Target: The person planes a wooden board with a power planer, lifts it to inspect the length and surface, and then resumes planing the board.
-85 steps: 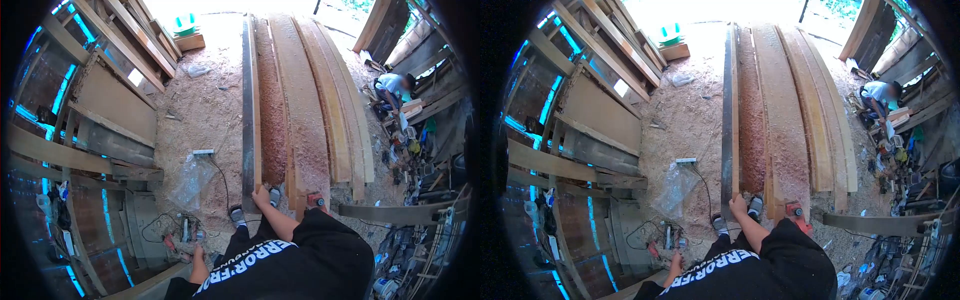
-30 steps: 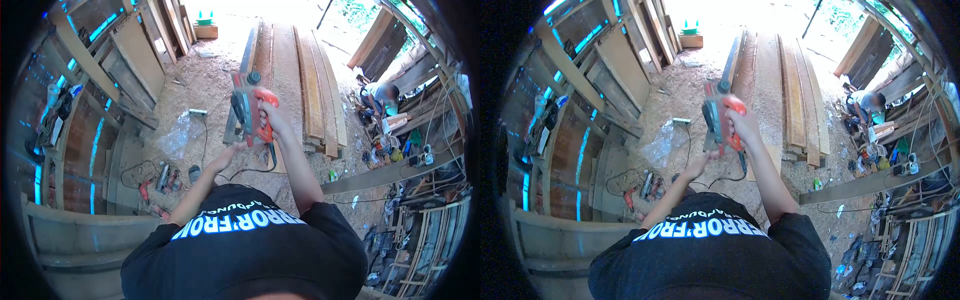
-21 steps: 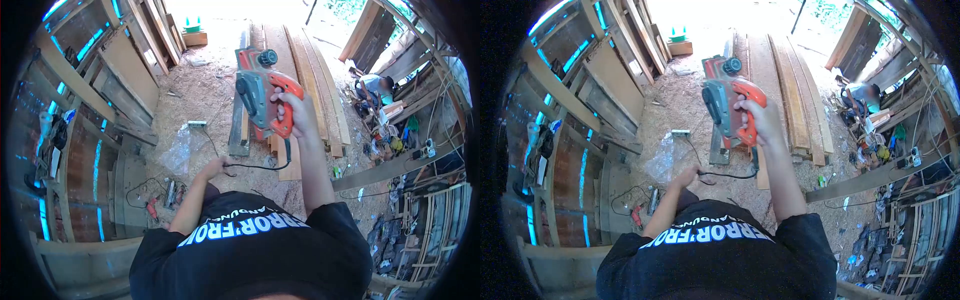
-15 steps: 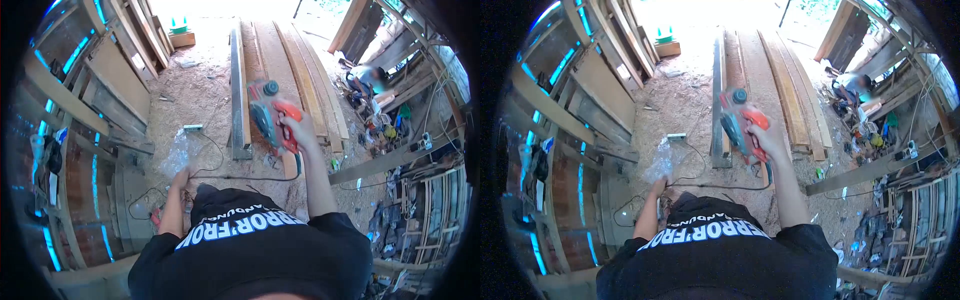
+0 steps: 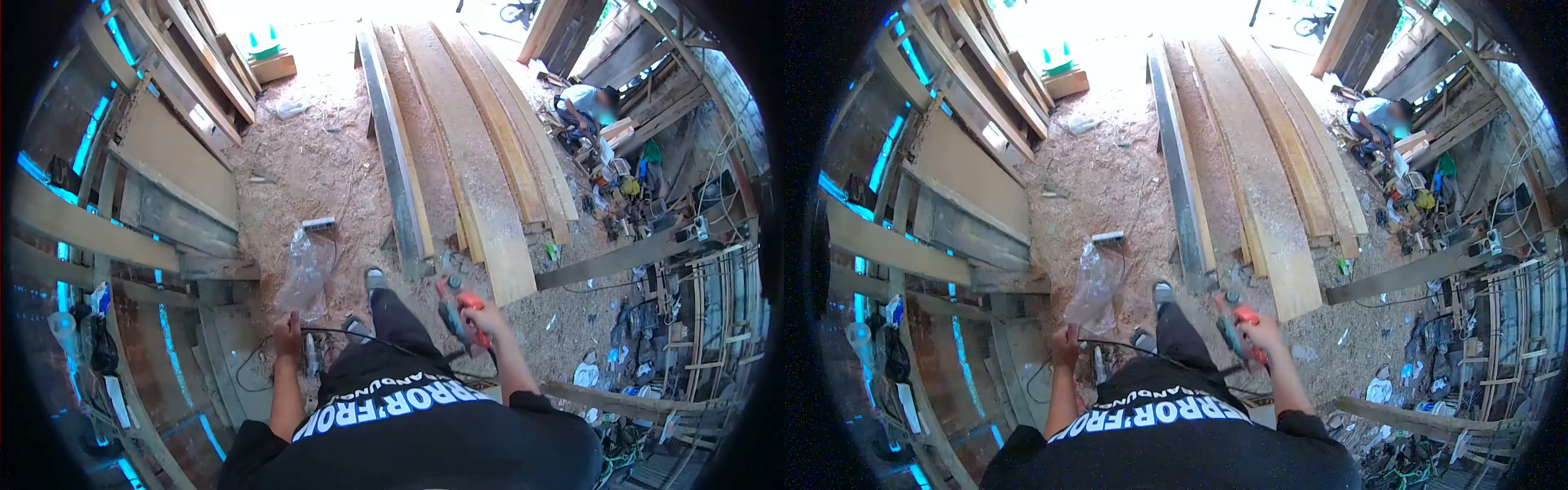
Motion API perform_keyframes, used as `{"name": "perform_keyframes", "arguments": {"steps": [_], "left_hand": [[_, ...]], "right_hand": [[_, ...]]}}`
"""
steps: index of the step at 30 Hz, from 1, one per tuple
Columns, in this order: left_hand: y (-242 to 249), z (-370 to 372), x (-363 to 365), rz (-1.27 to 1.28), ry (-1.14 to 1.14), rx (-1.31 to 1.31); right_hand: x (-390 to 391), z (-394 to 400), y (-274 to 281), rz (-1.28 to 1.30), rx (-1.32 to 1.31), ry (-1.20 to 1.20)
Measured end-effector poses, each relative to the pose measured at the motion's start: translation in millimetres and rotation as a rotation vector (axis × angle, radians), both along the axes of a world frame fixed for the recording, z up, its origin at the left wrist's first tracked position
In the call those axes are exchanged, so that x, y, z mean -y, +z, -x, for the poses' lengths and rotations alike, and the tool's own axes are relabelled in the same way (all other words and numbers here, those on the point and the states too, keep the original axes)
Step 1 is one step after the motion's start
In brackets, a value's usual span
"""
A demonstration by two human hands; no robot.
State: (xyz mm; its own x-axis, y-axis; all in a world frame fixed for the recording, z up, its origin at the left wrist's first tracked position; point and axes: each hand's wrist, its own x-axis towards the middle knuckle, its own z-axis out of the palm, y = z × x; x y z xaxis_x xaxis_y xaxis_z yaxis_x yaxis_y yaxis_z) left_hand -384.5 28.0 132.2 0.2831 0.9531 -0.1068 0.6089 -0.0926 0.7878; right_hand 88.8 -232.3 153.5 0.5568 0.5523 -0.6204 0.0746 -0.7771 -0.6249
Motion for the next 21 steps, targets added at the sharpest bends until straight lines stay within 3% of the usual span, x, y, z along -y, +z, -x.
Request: {"name": "perform_keyframes", "arguments": {"steps": [4, 6, 10, 12, 14, 21], "left_hand": [[3, -16, -18, -0.086, -0.035, 0.085], [12, -24, -20, -0.063, -0.042, 0.073], [29, -38, -22, -0.138, -0.034, 0.129], [7, -26, -31, -0.119, -0.089, 0.073], [0, -18, -38, -0.119, -0.166, 0.013], [22, -35, -55, -0.075, -0.141, 0.052]], "right_hand": [[0, 24, -28, 0.022, 0.03, -0.053], [-3, 36, -28, 0.037, -0.182, -0.232], [-8, 40, -56, 0.022, -0.188, -0.271], [-7, 37, -76, 0.046, -0.057, -0.17], [-6, 38, -99, -0.097, 0.027, -0.19], [-45, 41, -68, -0.123, -0.047, -0.27]]}}
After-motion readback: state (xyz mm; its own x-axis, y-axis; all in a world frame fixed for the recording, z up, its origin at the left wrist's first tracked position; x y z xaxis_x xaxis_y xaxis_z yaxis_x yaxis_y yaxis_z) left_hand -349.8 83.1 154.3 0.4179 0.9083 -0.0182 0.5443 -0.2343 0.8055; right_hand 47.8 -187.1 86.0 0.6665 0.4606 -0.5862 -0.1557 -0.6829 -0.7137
